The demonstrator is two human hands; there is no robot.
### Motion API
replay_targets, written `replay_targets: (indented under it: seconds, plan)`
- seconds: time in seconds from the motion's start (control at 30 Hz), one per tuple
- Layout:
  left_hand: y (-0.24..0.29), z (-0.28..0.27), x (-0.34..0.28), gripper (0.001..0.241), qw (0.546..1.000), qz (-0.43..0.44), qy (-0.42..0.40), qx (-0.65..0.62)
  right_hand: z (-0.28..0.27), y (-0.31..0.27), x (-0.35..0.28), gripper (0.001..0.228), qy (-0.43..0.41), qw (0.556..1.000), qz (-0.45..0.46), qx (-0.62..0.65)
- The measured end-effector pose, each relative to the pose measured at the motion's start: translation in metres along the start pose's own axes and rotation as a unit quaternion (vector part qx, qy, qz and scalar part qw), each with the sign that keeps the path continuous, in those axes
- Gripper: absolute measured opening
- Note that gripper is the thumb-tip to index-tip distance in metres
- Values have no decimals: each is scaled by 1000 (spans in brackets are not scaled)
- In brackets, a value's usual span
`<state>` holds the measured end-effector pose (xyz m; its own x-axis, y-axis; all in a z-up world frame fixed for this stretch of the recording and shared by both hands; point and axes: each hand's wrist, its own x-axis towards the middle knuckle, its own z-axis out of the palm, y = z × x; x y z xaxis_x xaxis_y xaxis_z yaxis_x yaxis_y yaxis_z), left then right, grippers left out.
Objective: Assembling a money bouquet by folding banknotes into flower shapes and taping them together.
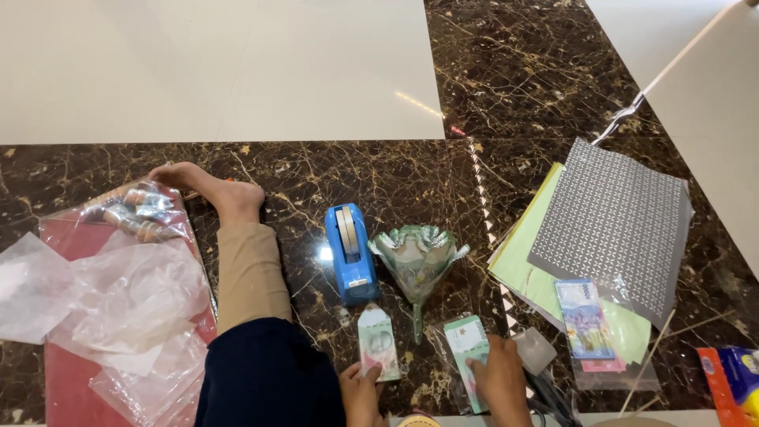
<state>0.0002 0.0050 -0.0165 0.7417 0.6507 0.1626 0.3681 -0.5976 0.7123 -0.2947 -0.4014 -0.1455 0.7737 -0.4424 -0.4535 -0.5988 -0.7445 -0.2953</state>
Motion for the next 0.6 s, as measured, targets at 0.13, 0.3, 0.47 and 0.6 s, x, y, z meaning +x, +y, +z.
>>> replay_targets:
  seconds: [0.13,0.3,0.47,0.6]
  plan:
    - [5,-4,-4,107,1000,-3,4,-18,13,11,15,56,8,1000,4,18]
    - [-2,2,0,109,1000,8,15,-2,28,19,25,57,41,998,-14,34]
    - [7,-6,-5,108,1000,-16,4,-19,31,17,20,64,74,995,-64,-32]
    - [9,-7,-4,107,999,-18,-4,-26,13,2,1,58,17,997,-71,25]
